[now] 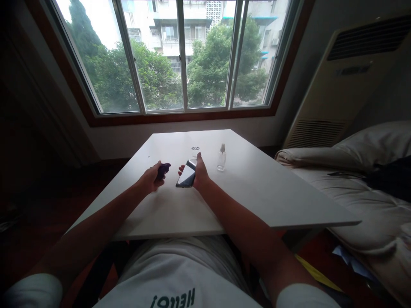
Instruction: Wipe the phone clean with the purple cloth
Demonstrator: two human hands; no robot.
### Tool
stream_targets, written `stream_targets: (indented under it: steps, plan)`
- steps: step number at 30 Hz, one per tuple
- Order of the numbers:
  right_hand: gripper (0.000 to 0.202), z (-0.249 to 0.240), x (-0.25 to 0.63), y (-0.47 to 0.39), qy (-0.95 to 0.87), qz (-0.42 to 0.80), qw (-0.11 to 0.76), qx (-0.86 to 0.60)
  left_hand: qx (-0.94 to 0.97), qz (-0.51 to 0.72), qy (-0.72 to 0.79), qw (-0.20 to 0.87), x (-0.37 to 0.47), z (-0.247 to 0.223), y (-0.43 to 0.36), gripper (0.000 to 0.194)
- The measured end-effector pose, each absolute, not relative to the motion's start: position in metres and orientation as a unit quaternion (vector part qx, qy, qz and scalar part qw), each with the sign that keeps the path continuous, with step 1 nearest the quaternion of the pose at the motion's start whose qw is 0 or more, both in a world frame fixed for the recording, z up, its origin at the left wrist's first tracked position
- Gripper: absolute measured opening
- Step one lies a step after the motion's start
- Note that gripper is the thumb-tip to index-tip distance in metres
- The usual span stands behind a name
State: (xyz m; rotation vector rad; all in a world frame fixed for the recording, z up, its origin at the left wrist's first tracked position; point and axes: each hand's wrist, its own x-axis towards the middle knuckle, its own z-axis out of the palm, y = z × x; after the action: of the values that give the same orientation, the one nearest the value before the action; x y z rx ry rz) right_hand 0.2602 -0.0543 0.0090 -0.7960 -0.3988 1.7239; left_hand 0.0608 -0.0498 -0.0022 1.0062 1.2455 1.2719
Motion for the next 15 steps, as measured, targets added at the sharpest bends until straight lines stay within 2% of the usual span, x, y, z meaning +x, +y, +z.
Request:
stream_targets:
  steps: [3, 5, 8, 10, 12, 13, 15]
  plan:
    - [0.063, 0.006, 0.261, -0.052, -0.165, 0.711, 0.584, -0.356, 0.443, 0.547, 0.532, 0.47, 0.063, -0.007, -0.051, 0.044]
    - [0.06, 0.006, 0.26, -0.052, -0.166, 0.702, 0.591, -0.362, 0.551, 0.553, 0.494, 0.383, 0.068, -0.007, -0.061, 0.042]
    - [0.057, 0.01, 0.258, -0.056, -0.17, 0.706, 0.598, -0.339, 0.758, 0.492, 0.363, 0.227, 0.082, -0.006, -0.082, 0.037]
    - [0.054, 0.013, 0.256, -0.06, -0.158, 0.71, 0.6, -0.332, 0.847, 0.408, 0.293, 0.174, 0.091, -0.009, -0.094, 0.047]
    - [0.052, 0.016, 0.254, -0.063, -0.141, 0.713, 0.594, -0.344, 0.9, 0.338, 0.251, 0.114, 0.098, -0.012, -0.101, 0.071]
    - [0.051, 0.017, 0.254, -0.065, -0.136, 0.715, 0.59, -0.349, 0.914, 0.319, 0.235, 0.084, 0.1, -0.014, -0.103, 0.076]
    - [0.05, 0.018, 0.254, -0.066, -0.132, 0.718, 0.589, -0.346, 0.926, 0.311, 0.212, 0.032, 0.102, -0.015, -0.103, 0.066]
